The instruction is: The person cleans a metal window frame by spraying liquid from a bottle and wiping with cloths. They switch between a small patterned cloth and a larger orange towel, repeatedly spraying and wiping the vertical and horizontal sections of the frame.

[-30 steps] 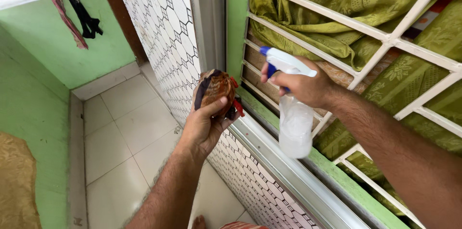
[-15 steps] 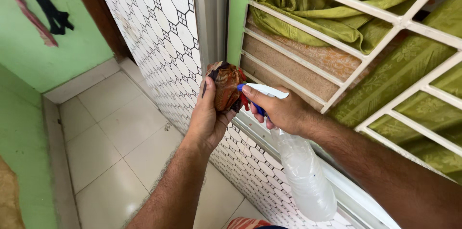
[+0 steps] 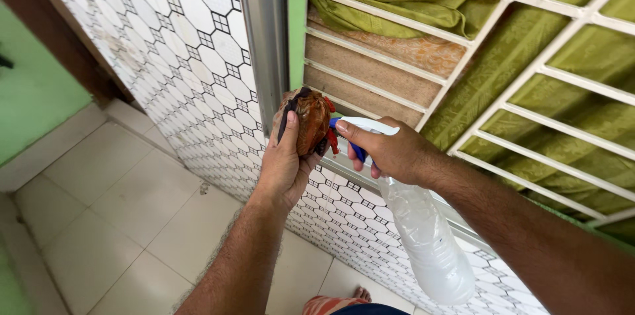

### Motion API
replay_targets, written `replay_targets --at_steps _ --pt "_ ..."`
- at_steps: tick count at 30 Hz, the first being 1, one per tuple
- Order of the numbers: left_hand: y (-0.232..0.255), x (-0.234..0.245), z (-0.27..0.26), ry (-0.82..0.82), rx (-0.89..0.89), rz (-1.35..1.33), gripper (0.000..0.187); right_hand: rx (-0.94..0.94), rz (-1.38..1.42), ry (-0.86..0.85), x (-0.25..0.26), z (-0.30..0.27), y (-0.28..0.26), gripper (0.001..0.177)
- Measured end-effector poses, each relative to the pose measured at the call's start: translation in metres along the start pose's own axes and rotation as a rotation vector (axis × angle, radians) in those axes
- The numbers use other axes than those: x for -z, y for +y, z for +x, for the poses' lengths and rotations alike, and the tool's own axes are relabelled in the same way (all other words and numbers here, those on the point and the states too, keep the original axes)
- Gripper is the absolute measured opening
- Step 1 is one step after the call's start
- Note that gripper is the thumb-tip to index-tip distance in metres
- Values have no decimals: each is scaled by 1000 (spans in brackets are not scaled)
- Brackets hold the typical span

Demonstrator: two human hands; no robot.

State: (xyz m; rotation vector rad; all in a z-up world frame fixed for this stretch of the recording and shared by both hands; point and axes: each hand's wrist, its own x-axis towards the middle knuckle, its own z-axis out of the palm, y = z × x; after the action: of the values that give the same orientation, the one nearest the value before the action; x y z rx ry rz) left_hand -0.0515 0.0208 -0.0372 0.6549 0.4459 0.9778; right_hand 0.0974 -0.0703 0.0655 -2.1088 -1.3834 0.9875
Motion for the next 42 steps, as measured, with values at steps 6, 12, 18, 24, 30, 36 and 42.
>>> replay_targets --at_steps 6,12,18,24,30,36,42 --pt "-1 -1 -3 -29 126 19 63 -68 -14 92 -8 -14 2 61" --pt "-7 -2 4 -124 139 8 68 -159 -35 132 -12 -22 6 65" --pt "-8 -3 6 -132 197 -6 76 -170 2 172 -14 -31 8 65" --pt "-14 -6 7 -138 278 -98 94 -176 45 186 -15 -36 13 62" --pt "-23 -14 10 -164 322 -147 94 -279 135 224 -14 -40 25 62" --pt "-36 -28 9 -106 386 -152 92 -282 115 199 -6 -41 38 59" --pt "-56 -40 18 -137 389 -165 91 -158 109 224 18 -40 57 56"
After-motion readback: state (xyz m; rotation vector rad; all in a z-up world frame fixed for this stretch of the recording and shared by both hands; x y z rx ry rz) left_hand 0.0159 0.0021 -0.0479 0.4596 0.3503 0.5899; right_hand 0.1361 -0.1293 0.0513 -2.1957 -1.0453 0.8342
